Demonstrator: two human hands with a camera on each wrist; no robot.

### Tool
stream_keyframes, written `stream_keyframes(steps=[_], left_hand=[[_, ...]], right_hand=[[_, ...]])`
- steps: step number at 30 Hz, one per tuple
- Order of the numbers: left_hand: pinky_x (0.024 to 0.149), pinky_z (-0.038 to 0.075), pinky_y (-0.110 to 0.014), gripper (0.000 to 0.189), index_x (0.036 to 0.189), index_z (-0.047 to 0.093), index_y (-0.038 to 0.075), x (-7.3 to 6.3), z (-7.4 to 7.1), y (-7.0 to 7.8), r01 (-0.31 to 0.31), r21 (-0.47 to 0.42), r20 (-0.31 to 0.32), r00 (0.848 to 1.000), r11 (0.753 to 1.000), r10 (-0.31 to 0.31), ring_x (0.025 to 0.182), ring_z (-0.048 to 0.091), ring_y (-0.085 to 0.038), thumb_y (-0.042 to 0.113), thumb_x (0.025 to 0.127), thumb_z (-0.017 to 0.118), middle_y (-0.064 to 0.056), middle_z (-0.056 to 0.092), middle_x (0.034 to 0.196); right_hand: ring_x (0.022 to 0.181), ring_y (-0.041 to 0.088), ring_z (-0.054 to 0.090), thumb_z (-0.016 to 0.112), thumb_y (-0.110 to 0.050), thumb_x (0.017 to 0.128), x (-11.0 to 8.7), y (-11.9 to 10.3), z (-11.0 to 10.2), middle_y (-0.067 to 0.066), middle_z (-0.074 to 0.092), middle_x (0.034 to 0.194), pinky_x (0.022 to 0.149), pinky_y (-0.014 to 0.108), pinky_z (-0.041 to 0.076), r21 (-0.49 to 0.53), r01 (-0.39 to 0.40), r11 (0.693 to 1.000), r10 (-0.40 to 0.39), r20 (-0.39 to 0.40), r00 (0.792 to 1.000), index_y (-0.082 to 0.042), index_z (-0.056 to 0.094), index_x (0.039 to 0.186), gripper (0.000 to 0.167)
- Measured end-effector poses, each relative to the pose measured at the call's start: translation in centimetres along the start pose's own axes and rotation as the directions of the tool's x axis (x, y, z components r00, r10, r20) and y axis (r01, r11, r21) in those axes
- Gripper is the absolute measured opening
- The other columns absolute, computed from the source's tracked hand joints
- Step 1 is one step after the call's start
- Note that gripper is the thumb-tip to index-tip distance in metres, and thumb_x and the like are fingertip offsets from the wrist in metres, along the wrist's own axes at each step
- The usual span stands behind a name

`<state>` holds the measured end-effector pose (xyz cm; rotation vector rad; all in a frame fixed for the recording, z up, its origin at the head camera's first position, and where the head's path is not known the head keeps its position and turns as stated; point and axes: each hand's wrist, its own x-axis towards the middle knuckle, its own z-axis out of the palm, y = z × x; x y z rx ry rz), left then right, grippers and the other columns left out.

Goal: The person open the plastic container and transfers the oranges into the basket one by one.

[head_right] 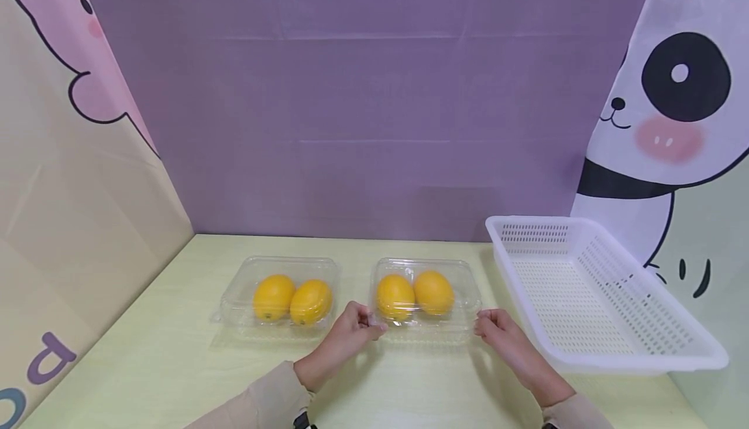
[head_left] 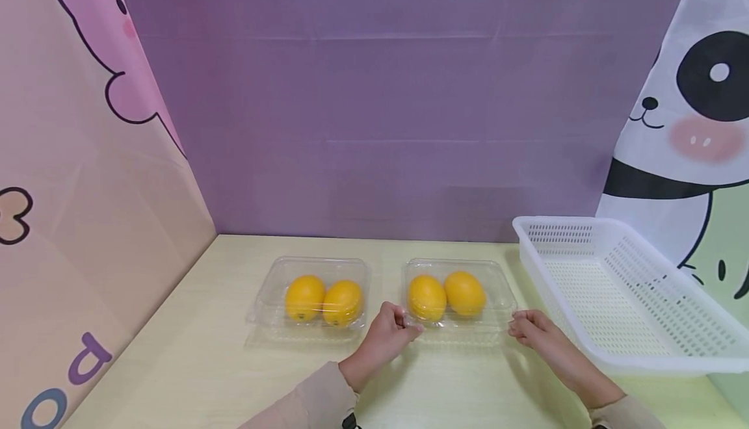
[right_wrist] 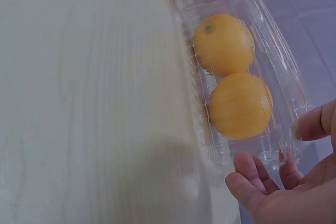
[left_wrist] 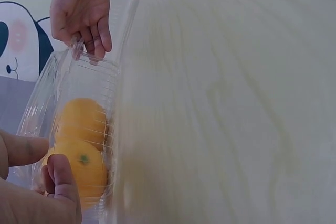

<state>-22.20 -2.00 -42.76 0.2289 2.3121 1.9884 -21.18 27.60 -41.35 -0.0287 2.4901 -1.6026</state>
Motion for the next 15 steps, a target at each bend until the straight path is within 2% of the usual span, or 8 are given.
stream_keyframes(steps=[8,12,15], left_hand=[[0.062,0.037,-0.023,0.02,0.098,0.044,0.003,-0.09,-0.1,0.1,-0.038,0.033,0.024,0.999,0.999,0.037,0.074,0.046,-0.016,0.007,0.095,0.063,-0.004,0.048,0.083],[0.064,0.037,-0.022,0.03,0.103,0.04,0.001,0.0,-0.52,0.24,-0.048,0.051,0.054,0.997,0.998,0.045,0.076,0.045,-0.016,0.008,0.093,0.068,-0.004,0.046,0.085],[0.065,0.041,-0.022,0.046,0.115,0.037,-0.003,0.15,-0.81,0.37,-0.038,0.076,0.074,0.997,0.996,0.032,0.077,0.047,-0.017,0.009,0.089,0.073,-0.004,0.047,0.087]], right_hand=[[0.125,0.037,0.051,0.045,-0.025,0.105,0.01,0.06,-0.07,0.027,0.049,0.134,0.108,0.053,0.038,0.0,0.01,1.0,-0.01,0.005,1.0,0.011,0.034,0.137,0.05],[0.124,0.036,0.051,0.046,-0.025,0.105,0.04,0.06,-0.09,0.026,0.05,0.133,0.107,0.052,0.038,-0.001,0.009,1.0,-0.009,0.004,1.0,0.011,0.034,0.137,0.05],[0.123,0.035,0.052,0.046,-0.024,0.104,0.07,0.05,-0.08,0.025,0.051,0.132,0.107,0.05,0.039,-0.003,0.011,1.0,-0.011,-0.002,1.0,0.011,0.035,0.136,0.049]])
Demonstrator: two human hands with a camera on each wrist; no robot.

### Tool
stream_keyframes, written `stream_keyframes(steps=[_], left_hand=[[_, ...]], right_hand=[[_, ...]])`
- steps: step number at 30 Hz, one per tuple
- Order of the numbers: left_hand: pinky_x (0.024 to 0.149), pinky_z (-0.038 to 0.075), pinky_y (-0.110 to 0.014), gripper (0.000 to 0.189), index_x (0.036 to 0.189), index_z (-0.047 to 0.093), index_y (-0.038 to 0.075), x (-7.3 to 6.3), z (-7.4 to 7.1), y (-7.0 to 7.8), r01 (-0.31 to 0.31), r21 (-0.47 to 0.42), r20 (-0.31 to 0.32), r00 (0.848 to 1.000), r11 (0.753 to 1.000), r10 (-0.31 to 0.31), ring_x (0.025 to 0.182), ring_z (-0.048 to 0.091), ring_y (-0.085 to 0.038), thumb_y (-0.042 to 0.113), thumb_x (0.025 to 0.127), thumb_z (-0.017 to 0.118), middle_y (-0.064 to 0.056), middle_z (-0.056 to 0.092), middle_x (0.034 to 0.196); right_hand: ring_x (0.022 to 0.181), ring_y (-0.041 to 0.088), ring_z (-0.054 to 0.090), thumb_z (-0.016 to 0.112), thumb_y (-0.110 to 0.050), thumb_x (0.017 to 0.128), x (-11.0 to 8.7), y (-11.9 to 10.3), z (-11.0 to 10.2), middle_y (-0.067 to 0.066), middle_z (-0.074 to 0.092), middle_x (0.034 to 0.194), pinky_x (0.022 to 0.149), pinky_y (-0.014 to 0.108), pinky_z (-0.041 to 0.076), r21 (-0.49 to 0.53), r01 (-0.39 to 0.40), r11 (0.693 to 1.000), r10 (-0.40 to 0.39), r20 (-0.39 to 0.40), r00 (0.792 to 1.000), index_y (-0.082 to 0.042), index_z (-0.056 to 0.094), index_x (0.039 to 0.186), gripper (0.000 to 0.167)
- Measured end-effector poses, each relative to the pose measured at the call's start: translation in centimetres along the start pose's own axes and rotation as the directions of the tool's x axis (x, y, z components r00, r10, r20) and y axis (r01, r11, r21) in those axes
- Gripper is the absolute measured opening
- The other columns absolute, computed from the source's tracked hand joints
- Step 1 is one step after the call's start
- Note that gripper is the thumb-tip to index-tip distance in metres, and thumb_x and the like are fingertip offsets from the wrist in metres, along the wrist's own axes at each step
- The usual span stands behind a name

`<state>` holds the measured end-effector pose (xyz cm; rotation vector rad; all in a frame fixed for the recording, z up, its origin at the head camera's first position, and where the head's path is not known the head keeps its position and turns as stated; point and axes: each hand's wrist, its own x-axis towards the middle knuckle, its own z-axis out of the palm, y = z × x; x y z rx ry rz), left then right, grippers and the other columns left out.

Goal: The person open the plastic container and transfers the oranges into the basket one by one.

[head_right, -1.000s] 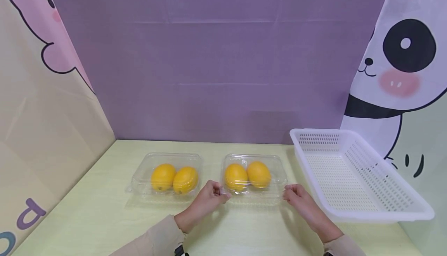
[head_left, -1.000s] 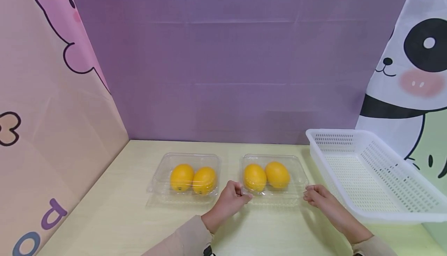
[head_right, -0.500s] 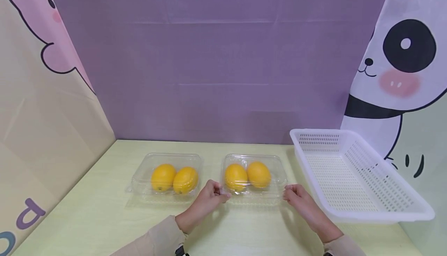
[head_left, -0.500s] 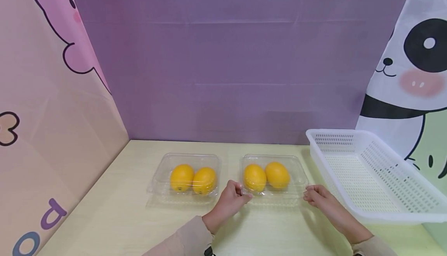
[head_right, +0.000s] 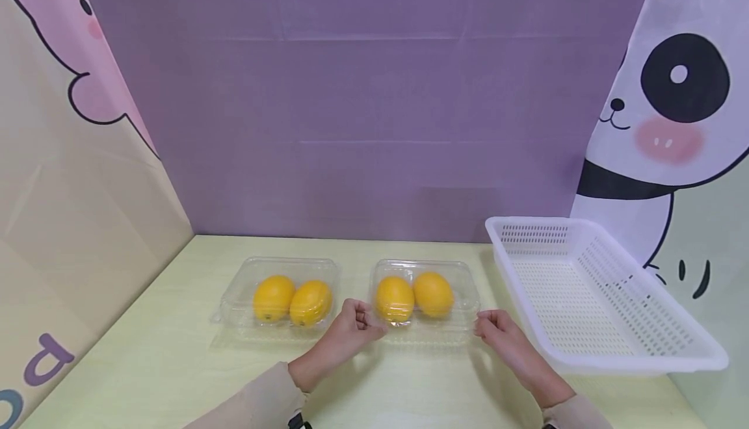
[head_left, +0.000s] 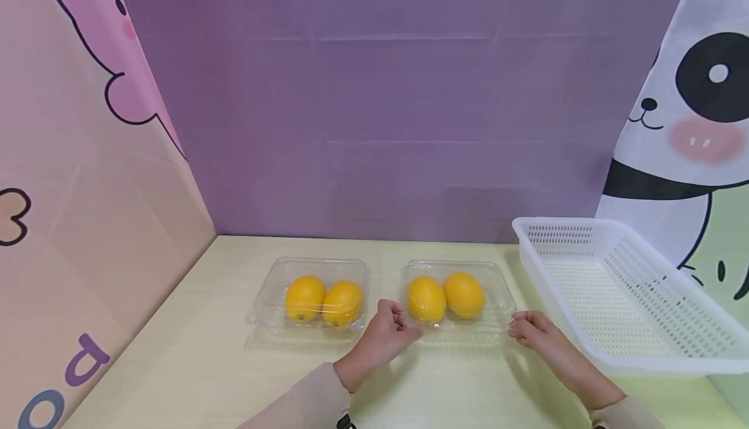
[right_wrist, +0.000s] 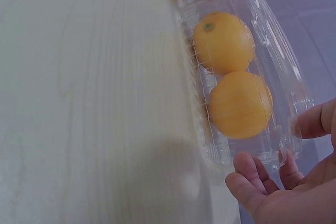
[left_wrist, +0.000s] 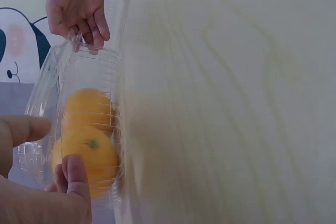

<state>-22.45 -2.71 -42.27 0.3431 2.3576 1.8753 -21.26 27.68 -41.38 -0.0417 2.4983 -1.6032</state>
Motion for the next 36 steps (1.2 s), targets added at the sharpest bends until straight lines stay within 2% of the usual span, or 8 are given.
stream_keyframes(steps=[4,10,13,16,20,27,36], left_hand=[[0.067,0.046,-0.025,0.065,0.13,0.034,-0.005,0.2,-0.1,-0.1,0.009,0.04,0.004,1.0,0.999,-0.009,0.078,0.05,-0.018,0.007,0.083,0.078,-0.006,0.051,0.088],[0.078,0.049,-0.034,0.079,0.139,0.033,-0.005,0.3,-0.1,0.0,0.018,0.109,-0.009,1.0,0.994,-0.017,0.086,0.05,-0.021,0.006,0.078,0.082,-0.007,0.05,0.094],[0.09,0.051,-0.043,0.086,0.145,0.029,-0.005,0.3,-0.1,0.1,0.013,0.138,-0.016,1.0,0.99,-0.011,0.098,0.054,-0.026,0.008,0.078,0.083,-0.01,0.05,0.106],[0.099,0.048,-0.051,0.091,0.149,0.026,-0.004,0.3,-0.2,0.2,0.0,0.144,-0.021,1.0,0.99,0.003,0.114,0.054,-0.036,0.008,0.079,0.083,-0.017,0.047,0.123],[0.104,0.044,-0.054,0.093,0.15,0.025,-0.002,0.3,-0.4,0.3,-0.024,0.171,-0.02,0.999,0.985,0.028,0.126,0.048,-0.043,0.01,0.079,0.083,-0.024,0.039,0.138],[0.108,0.041,-0.052,0.087,0.148,0.032,-0.001,0.6,-0.8,0.6,-0.113,0.297,0.01,0.993,0.948,0.115,0.131,0.043,-0.038,0.016,0.079,0.082,-0.023,0.035,0.145],[0.112,0.035,-0.054,0.08,0.146,0.039,0.004,1.1,-1.0,1.0,-0.181,0.294,0.073,0.983,0.939,0.167,0.14,0.035,-0.039,0.017,0.081,0.084,-0.021,0.027,0.156]], right_hand=[[0.122,0.035,0.052,0.046,-0.024,0.104,0.0,0.0,0.0,0.025,0.051,0.131,0.106,0.05,0.04,0.0,0.005,1.0,-0.005,-0.005,1.0,0.011,0.035,0.135,0.048],[0.122,0.035,0.052,0.045,-0.023,0.104,-0.1,0.0,0.1,0.025,0.051,0.131,0.106,0.048,0.04,0.006,0.008,1.0,-0.008,-0.003,1.0,0.012,0.035,0.135,0.048],[0.122,0.035,0.052,0.045,-0.024,0.104,-0.1,-0.1,0.1,0.025,0.051,0.131,0.106,0.049,0.04,0.006,0.005,1.0,-0.005,-0.003,1.0,0.011,0.035,0.135,0.048],[0.123,0.035,0.052,0.045,-0.024,0.104,-0.1,-0.1,0.1,0.025,0.051,0.131,0.107,0.05,0.039,0.009,-0.001,1.0,0.001,-0.002,1.0,0.011,0.035,0.135,0.048],[0.122,0.035,0.052,0.045,-0.025,0.104,-0.1,-0.2,0.1,0.025,0.051,0.131,0.107,0.051,0.039,0.012,-0.007,1.0,0.007,-0.002,1.0,0.011,0.035,0.135,0.048],[0.122,0.035,0.052,0.045,-0.025,0.105,-0.2,-0.3,0.1,0.025,0.051,0.13,0.107,0.052,0.038,0.014,-0.01,1.0,0.01,0.0,1.0,0.011,0.035,0.135,0.048],[0.121,0.034,0.053,0.045,-0.024,0.104,-0.2,-0.2,0.1,0.024,0.053,0.13,0.107,0.051,0.039,0.013,-0.006,1.0,0.006,-0.001,1.0,0.011,0.035,0.135,0.048]])
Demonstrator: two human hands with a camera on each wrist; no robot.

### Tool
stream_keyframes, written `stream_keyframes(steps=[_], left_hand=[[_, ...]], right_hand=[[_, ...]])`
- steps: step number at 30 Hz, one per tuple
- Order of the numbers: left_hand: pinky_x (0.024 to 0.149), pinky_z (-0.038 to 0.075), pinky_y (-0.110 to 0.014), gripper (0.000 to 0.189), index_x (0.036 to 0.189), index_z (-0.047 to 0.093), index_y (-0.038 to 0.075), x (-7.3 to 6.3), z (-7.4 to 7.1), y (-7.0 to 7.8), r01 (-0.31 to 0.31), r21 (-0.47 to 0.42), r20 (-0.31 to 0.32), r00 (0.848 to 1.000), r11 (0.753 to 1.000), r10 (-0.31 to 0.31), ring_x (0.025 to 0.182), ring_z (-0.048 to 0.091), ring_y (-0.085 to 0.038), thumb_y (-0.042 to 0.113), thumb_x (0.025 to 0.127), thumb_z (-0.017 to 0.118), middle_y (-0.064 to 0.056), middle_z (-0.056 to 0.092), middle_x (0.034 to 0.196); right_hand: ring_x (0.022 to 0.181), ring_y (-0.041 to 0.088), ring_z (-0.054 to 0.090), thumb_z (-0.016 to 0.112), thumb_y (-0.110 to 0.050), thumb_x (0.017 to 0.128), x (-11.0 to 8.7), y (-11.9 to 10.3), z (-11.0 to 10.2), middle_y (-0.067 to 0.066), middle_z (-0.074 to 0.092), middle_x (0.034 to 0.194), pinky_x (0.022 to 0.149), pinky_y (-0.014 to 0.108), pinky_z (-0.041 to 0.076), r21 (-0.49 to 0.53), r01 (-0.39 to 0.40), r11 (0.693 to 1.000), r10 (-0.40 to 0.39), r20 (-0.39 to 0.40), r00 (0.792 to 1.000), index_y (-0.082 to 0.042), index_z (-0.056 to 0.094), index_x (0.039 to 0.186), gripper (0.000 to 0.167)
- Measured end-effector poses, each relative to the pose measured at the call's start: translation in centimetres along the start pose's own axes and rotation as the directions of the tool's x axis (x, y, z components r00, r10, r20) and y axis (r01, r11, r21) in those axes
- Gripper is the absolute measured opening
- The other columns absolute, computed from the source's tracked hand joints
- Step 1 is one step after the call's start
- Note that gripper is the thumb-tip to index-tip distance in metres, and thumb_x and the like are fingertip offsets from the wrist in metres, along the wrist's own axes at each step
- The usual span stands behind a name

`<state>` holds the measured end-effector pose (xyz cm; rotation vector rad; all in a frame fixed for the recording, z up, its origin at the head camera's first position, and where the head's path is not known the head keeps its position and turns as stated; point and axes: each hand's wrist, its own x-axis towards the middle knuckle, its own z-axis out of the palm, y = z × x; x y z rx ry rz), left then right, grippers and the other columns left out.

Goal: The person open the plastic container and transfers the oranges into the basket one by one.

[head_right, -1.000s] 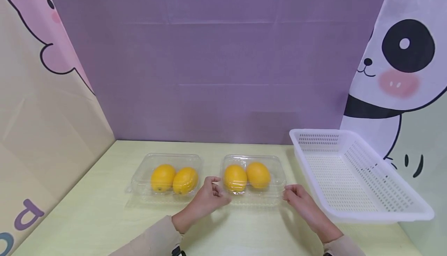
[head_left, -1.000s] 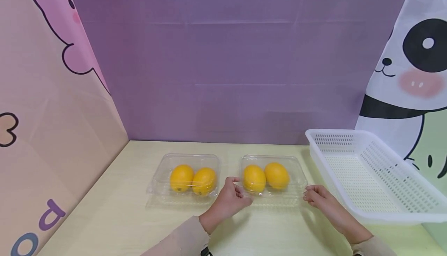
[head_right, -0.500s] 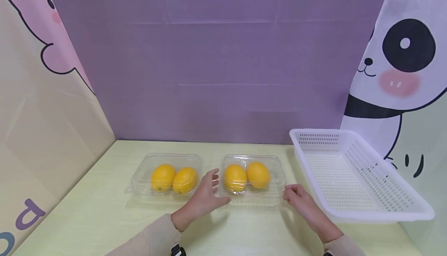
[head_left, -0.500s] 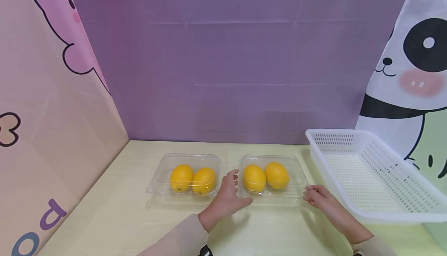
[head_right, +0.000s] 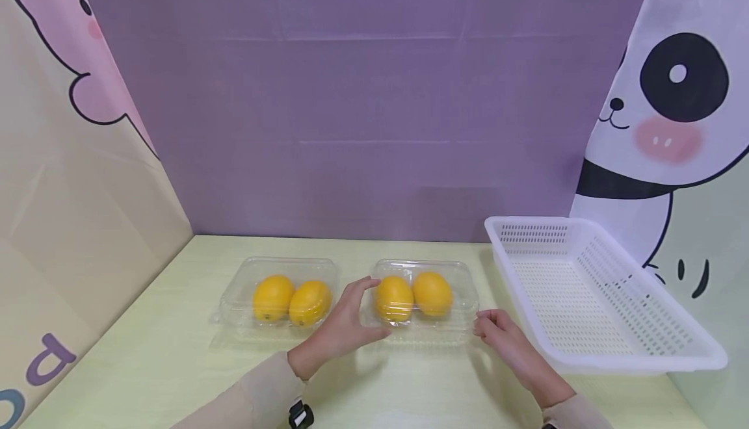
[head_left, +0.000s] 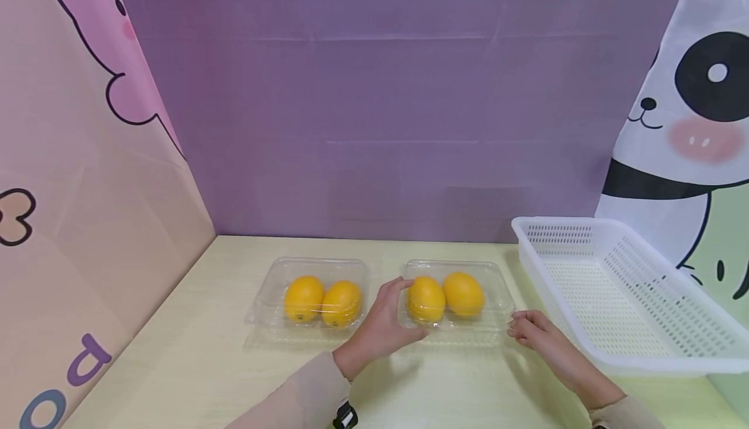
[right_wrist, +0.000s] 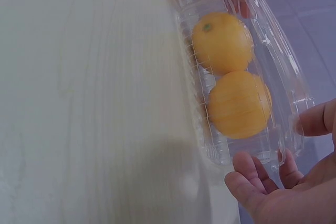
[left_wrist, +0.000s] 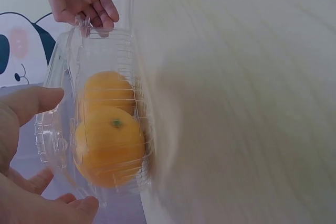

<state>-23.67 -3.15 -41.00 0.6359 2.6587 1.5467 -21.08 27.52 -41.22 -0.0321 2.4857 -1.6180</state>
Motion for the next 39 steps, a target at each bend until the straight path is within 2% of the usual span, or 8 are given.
stream_keyframes(steps=[9,17,24,30,34,39], left_hand=[[0.114,0.032,-0.053,0.075,0.144,0.041,0.0,0.26,0.06,0.08,-0.04,0.022,0.003,0.999,0.999,0.039,0.141,0.035,-0.039,0.017,0.083,0.082,-0.022,0.028,0.156],[0.114,0.032,-0.052,0.076,0.145,0.041,0.0,0.38,0.12,0.17,-0.027,0.018,0.003,1.0,0.999,0.027,0.142,0.034,-0.038,0.019,0.084,0.082,-0.021,0.029,0.156],[0.115,0.03,-0.053,0.076,0.145,0.041,0.001,0.43,0.02,0.21,-0.025,-0.002,0.005,1.0,1.0,0.025,0.143,0.032,-0.038,0.021,0.084,0.082,-0.021,0.028,0.156],[0.114,0.031,-0.054,0.077,0.145,0.04,0.001,0.57,-0.18,0.25,-0.033,-0.006,0.005,0.999,0.999,0.033,0.142,0.033,-0.037,0.024,0.084,0.081,-0.02,0.031,0.154],[0.114,0.032,-0.055,0.078,0.146,0.04,0.001,0.7,-0.38,0.39,-0.025,-0.009,0.001,1.0,1.0,0.025,0.14,0.036,-0.037,0.025,0.084,0.081,-0.02,0.034,0.153],[0.114,0.032,-0.054,0.079,0.147,0.039,0.0,0.88,-0.61,0.7,-0.019,-0.021,0.0,1.0,1.0,0.019,0.14,0.037,-0.037,0.026,0.085,0.08,-0.019,0.036,0.151]], right_hand=[[0.123,0.034,0.052,0.046,-0.024,0.104,0.02,-0.02,0.02,0.024,0.053,0.131,0.108,0.051,0.038,-0.001,-0.013,1.0,0.013,-0.005,1.0,0.01,0.035,0.136,0.048],[0.124,0.033,0.051,0.047,-0.027,0.103,-0.08,-0.11,-0.07,0.024,0.049,0.135,0.109,0.049,0.038,0.001,-0.01,1.0,0.01,0.003,1.0,0.009,0.037,0.136,0.05],[0.123,0.031,0.05,0.052,-0.032,0.103,-0.14,-0.01,-0.11,0.022,0.048,0.134,0.108,0.048,0.036,0.007,-0.014,1.0,0.013,0.021,1.0,0.009,0.033,0.14,0.058],[0.119,0.029,0.048,0.06,-0.031,0.099,0.05,0.08,-0.02,0.019,0.046,0.131,0.103,0.046,0.039,-0.04,-0.021,0.999,0.02,-0.011,1.0,0.008,0.036,0.133,0.056],[0.125,0.032,0.05,0.062,-0.029,0.098,0.12,0.25,0.16,0.018,0.048,0.131,0.105,0.045,0.038,-0.05,-0.017,0.999,0.016,-0.024,1.0,0.006,0.038,0.129,0.052],[0.13,0.035,0.045,0.06,-0.03,0.101,0.17,0.53,0.11,0.021,0.046,0.134,0.105,0.045,0.04,-0.073,0.015,0.997,-0.016,-0.011,1.0,0.008,0.035,0.133,0.056]])
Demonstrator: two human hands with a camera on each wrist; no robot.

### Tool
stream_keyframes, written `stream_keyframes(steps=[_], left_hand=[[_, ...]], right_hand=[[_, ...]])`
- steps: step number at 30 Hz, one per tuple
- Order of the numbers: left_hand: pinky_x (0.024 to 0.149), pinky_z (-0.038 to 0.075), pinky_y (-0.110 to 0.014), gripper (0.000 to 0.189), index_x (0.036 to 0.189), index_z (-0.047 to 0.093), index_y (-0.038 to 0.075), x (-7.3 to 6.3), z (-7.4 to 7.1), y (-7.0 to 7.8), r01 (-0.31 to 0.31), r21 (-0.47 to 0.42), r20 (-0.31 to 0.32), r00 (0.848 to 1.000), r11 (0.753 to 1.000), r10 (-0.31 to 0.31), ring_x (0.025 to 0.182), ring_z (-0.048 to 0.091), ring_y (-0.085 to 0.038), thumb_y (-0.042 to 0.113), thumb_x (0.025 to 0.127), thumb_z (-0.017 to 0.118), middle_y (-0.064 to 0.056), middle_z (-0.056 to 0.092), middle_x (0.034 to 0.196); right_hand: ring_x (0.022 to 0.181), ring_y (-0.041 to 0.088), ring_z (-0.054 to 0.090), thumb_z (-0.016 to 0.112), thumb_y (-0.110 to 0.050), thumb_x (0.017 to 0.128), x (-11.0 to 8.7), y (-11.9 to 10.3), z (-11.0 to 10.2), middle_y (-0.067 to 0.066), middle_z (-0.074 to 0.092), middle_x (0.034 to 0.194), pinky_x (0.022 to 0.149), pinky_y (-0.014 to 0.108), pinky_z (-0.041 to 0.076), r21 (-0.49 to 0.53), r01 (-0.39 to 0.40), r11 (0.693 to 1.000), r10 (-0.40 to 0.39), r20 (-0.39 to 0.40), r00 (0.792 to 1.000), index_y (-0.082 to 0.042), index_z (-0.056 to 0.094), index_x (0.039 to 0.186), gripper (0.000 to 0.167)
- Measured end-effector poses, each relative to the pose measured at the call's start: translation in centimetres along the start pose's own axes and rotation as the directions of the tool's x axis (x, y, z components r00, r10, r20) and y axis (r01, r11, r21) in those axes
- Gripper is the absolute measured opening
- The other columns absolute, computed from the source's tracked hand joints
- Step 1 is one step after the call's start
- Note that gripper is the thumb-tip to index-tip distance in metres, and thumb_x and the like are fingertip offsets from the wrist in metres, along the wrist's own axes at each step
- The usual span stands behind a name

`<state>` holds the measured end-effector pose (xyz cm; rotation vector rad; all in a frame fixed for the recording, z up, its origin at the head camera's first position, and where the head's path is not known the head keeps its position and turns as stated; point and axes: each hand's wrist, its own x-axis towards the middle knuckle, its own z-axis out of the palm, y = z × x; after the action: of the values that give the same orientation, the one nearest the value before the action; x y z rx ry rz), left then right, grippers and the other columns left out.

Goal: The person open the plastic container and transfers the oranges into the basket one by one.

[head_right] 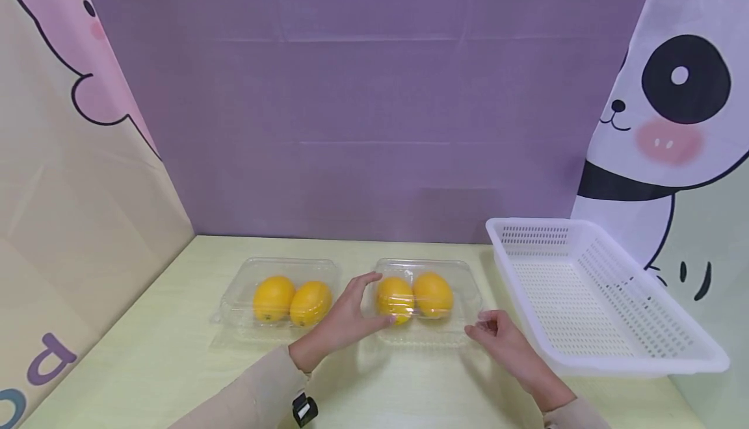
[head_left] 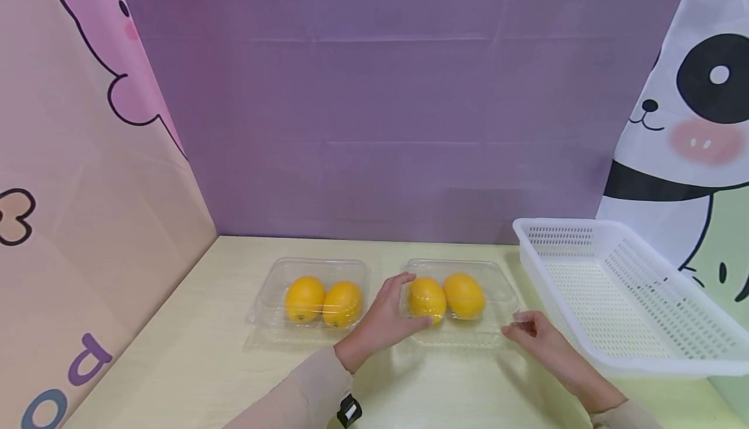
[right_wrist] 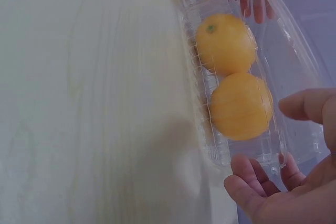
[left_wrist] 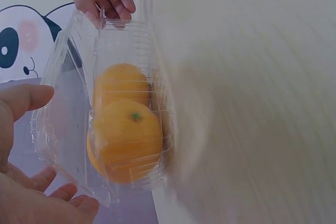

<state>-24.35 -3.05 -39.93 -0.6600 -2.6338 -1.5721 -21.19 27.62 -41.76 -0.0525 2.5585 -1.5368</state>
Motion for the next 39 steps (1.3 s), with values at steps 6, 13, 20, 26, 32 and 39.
stream_keyframes(steps=[6,13,20,26,32,39], left_hand=[[0.113,0.032,-0.055,0.079,0.147,0.038,0.001,0.2,-0.1,0.3,0.014,-0.006,-0.003,1.0,1.0,-0.014,0.139,0.037,-0.039,0.028,0.085,0.079,-0.02,0.037,0.151],[0.113,0.033,-0.054,0.077,0.149,0.037,0.004,0.3,-0.4,0.5,0.029,-0.005,0.0,1.0,1.0,-0.029,0.14,0.037,-0.037,0.032,0.088,0.075,-0.017,0.036,0.152],[0.113,0.032,-0.056,0.075,0.151,0.035,0.006,0.7,-0.9,0.9,0.04,0.006,0.005,0.999,0.999,-0.04,0.141,0.036,-0.036,0.036,0.093,0.071,-0.016,0.035,0.154],[0.115,0.029,-0.056,0.072,0.152,0.035,0.008,1.1,-1.3,1.2,0.055,-0.029,0.007,0.998,0.998,-0.054,0.143,0.033,-0.033,0.04,0.096,0.067,-0.014,0.035,0.156],[0.115,0.029,-0.055,0.07,0.153,0.035,0.006,1.4,-1.7,1.4,0.031,-0.053,0.005,0.999,0.998,-0.031,0.143,0.033,-0.033,0.039,0.097,0.064,-0.015,0.034,0.156],[0.113,0.03,-0.057,0.068,0.154,0.035,0.009,1.6,-2.1,1.9,0.04,-0.038,0.009,0.999,0.998,-0.04,0.142,0.034,-0.034,0.042,0.099,0.059,-0.014,0.034,0.156]], right_hand=[[0.13,0.038,0.041,0.059,-0.027,0.102,0.1,0.0,0.0,0.026,0.041,0.136,0.103,0.045,0.043,-0.021,0.011,1.0,-0.011,0.001,1.0,0.01,0.032,0.135,0.056],[0.132,0.042,0.039,0.057,-0.025,0.103,0.1,0.0,0.0,0.029,0.039,0.137,0.105,0.05,0.041,-0.014,0.016,1.0,-0.016,0.013,1.0,0.011,0.031,0.136,0.055],[0.124,0.037,0.045,0.057,-0.025,0.103,0.0,0.0,0.0,0.027,0.04,0.134,0.1,0.046,0.045,-0.011,0.015,1.0,-0.015,0.013,1.0,0.01,0.028,0.137,0.057],[0.112,0.028,0.051,0.059,-0.023,0.101,0.1,-0.1,0.2,0.022,0.047,0.127,0.092,0.037,0.048,0.002,0.006,1.0,-0.005,-0.027,1.0,0.008,0.027,0.138,0.057],[0.108,0.026,0.053,0.059,-0.021,0.101,0.0,-0.1,0.3,0.02,0.05,0.123,0.092,0.037,0.048,0.021,0.013,1.0,-0.012,-0.031,0.999,0.007,0.023,0.143,0.062],[0.107,0.024,0.055,0.058,-0.019,0.102,0.2,0.1,0.4,0.018,0.053,0.121,0.091,0.036,0.049,0.003,0.027,1.0,-0.027,-0.043,0.999,0.007,0.021,0.145,0.063]])
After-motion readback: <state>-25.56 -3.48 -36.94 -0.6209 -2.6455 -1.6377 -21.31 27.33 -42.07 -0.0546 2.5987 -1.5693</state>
